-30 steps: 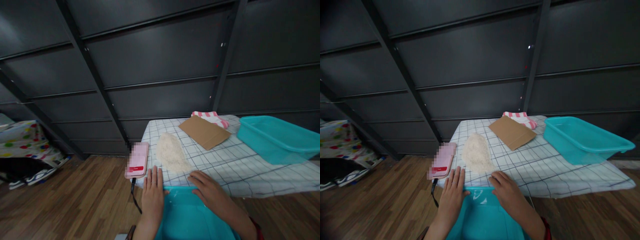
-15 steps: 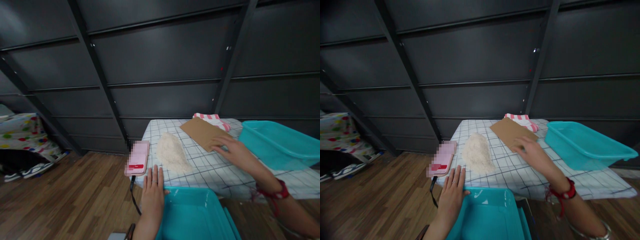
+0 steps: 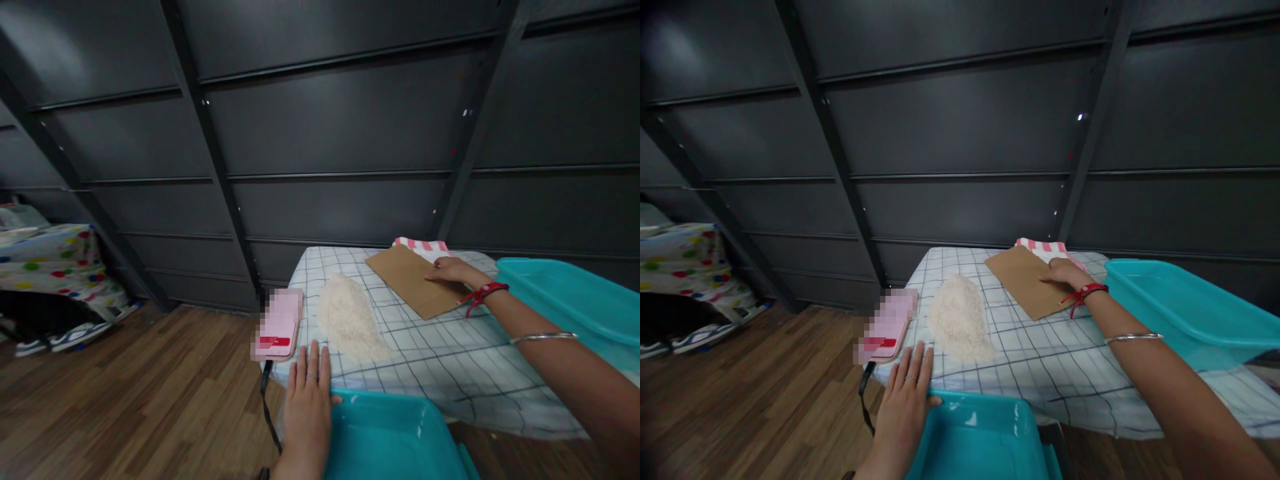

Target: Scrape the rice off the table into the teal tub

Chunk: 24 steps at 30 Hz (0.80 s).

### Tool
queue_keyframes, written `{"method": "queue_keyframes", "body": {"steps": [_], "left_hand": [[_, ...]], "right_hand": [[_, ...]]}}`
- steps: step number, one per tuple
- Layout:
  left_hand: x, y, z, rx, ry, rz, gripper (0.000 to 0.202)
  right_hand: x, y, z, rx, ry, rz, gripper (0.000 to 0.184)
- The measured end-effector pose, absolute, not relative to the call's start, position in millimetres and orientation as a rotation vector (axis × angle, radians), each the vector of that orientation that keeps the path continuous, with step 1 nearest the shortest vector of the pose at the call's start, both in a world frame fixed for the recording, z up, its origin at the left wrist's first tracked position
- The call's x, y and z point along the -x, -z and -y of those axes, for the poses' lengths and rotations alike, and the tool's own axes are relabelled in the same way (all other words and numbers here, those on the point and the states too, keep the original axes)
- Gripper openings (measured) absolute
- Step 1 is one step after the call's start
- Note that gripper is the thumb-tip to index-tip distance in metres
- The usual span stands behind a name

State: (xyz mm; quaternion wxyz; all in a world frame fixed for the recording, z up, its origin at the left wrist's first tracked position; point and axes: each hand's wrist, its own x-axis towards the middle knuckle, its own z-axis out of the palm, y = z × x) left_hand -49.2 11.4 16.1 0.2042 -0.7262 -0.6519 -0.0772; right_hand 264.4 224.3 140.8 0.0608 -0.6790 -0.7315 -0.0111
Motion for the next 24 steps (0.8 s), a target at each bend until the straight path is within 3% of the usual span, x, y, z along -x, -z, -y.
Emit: {"method": "queue_keyframes", "body": {"steps": [7, 10, 12, 14, 16, 19, 24], "left_hand": [[48, -18, -10, 2.018, 0.203, 1.851, 0.058], [48, -21, -10, 2.039, 0.187, 1.851, 0.059], [48, -23, -10, 2.050, 0.181, 1.853, 0.059], [48, -25, -11, 2.051, 0.181, 1.855, 0.058], [48, -26, -10, 2.053, 0.182, 1.850, 0.058], [47, -28, -9, 2.047, 0.167, 1.863, 0.058], [45, -42, -9, 2.101, 0.079, 1.895, 0.056]], "right_hand": [[-221, -156, -176, 1.854, 0.048, 2.281, 0.030], [-192, -149, -117, 1.552, -0.148, 2.530, 0.025], [-176, -133, -77, 1.096, -0.346, 2.815, 0.022], [-165, -113, -46, 0.913, -0.202, 2.879, 0.018], [-159, -93, -28, 0.929, 0.145, 2.847, 0.014], [-158, -73, -23, 0.959, 0.519, 2.724, 0.020], [-166, -70, -30, 0.910, 0.383, 2.718, 0.030]]}}
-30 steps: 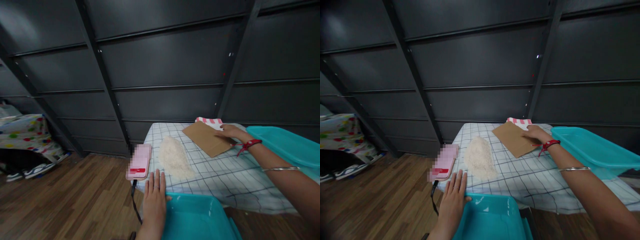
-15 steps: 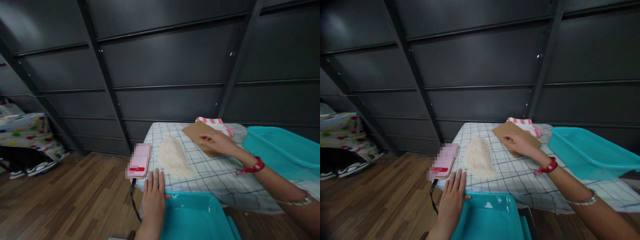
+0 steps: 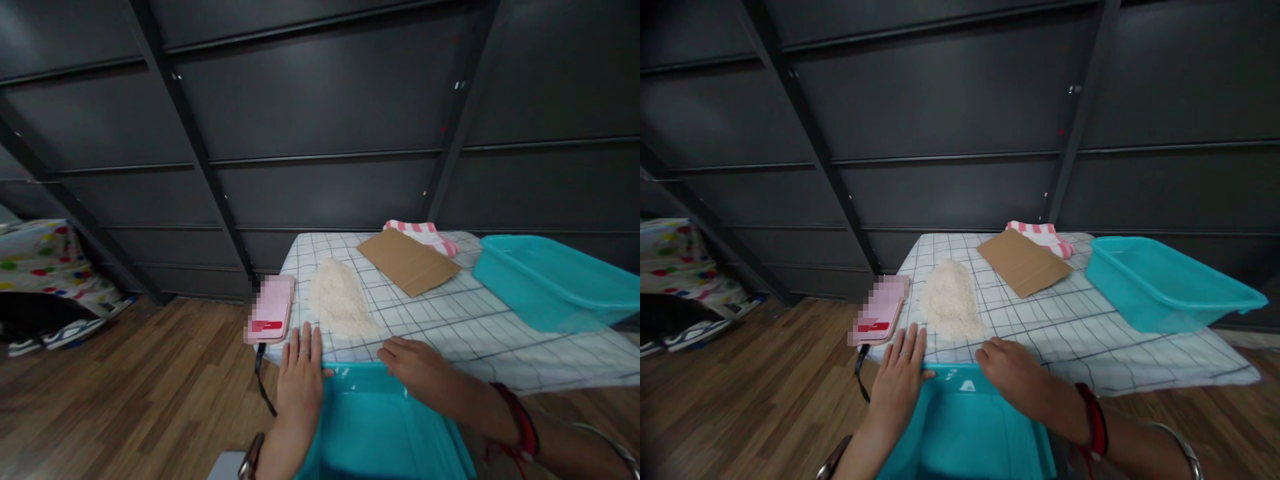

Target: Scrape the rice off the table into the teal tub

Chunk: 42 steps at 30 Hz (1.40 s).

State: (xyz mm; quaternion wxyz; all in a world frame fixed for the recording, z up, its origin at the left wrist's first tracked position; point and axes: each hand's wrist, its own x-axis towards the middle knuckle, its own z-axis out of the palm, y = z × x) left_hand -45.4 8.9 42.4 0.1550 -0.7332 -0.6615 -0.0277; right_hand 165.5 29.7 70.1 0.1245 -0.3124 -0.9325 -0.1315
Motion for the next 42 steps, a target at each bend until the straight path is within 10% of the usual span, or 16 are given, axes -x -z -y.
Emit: {"method": "queue_keyframes", "body": {"steps": [12, 22, 42], "left_hand": [[53, -61, -2, 2.191, -0.072, 1.821, 0.063], [49, -63, -13, 2.200, -0.103, 1.911, 0.056], [44, -38, -12, 2.137, 0.039, 1.906, 0.063]], "right_hand": [[-172, -87, -34, 0.952, -0.111, 2.921, 0.028], [-169, -64, -17, 0.950, 0.439, 2.637, 0.024], [-169, -62, -21, 0.923, 0.304, 2.606, 0.028]]}}
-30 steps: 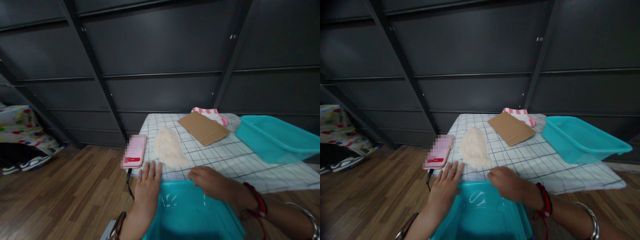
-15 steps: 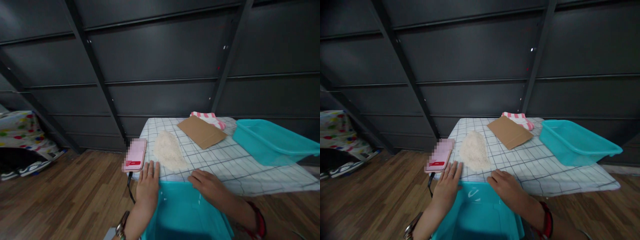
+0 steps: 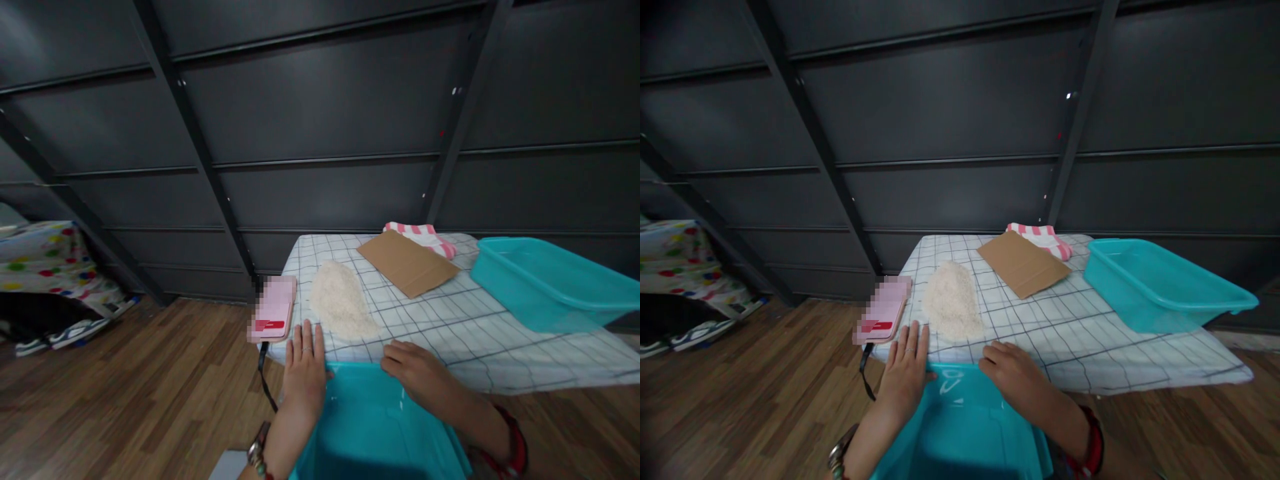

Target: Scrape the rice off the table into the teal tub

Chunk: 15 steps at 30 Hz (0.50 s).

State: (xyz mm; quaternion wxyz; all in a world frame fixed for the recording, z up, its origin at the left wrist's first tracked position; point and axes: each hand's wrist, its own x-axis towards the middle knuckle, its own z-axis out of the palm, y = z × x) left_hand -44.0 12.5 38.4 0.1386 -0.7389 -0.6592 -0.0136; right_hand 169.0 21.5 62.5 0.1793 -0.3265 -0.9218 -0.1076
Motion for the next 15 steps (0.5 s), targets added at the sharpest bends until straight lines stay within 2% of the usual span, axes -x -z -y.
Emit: {"method": "queue_keyframes", "body": {"steps": [5, 10, 15], "left_hand": [[41, -35, -14, 2.116, 0.058, 1.915, 0.066], [41, -37, -13, 2.128, 0.029, 1.919, 0.067], [43, -31, -13, 2.119, 0.061, 1.883, 0.064]], "right_hand": [[-168, -72, -25, 0.914, 0.214, 2.651, 0.026], [-163, -93, -26, 0.931, 0.094, 2.699, 0.016], [-187, -111, -57, 1.041, 0.161, 2.553, 0.014]]}}
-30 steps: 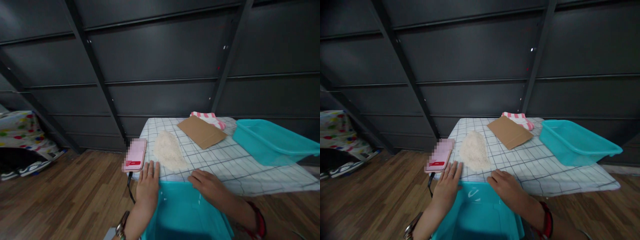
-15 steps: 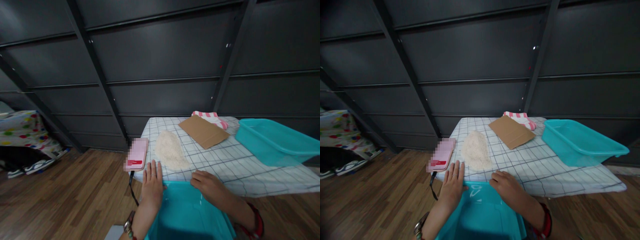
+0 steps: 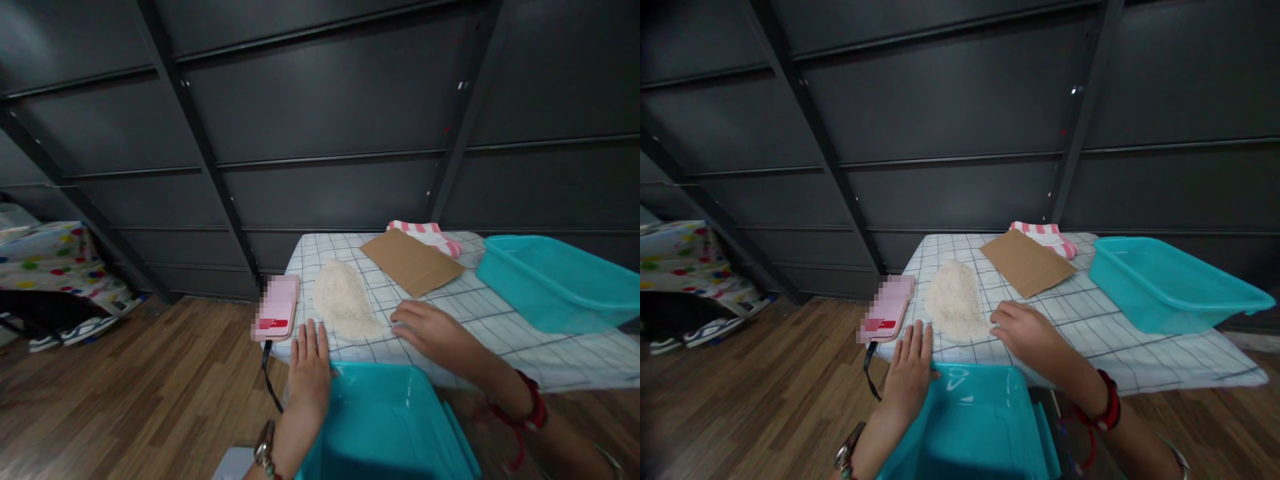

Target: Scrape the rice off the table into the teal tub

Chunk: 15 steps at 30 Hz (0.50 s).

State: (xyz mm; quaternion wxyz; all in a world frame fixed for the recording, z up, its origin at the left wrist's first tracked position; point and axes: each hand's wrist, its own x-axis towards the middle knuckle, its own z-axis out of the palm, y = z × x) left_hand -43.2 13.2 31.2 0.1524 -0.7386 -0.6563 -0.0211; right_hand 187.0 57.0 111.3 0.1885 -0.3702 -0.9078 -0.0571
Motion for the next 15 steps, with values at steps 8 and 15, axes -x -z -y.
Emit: {"method": "queue_keyframes", "body": {"steps": [8, 15], "left_hand": [[40, -31, -12, 2.114, 0.089, 1.919, 0.067], [37, -40, -10, 2.122, 0.040, 1.948, 0.069]], "right_hand": [[-210, -125, -100, 1.167, -0.020, 2.535, 0.017], [-142, -114, -98, 0.879, -0.016, 2.745, 0.017]]}}
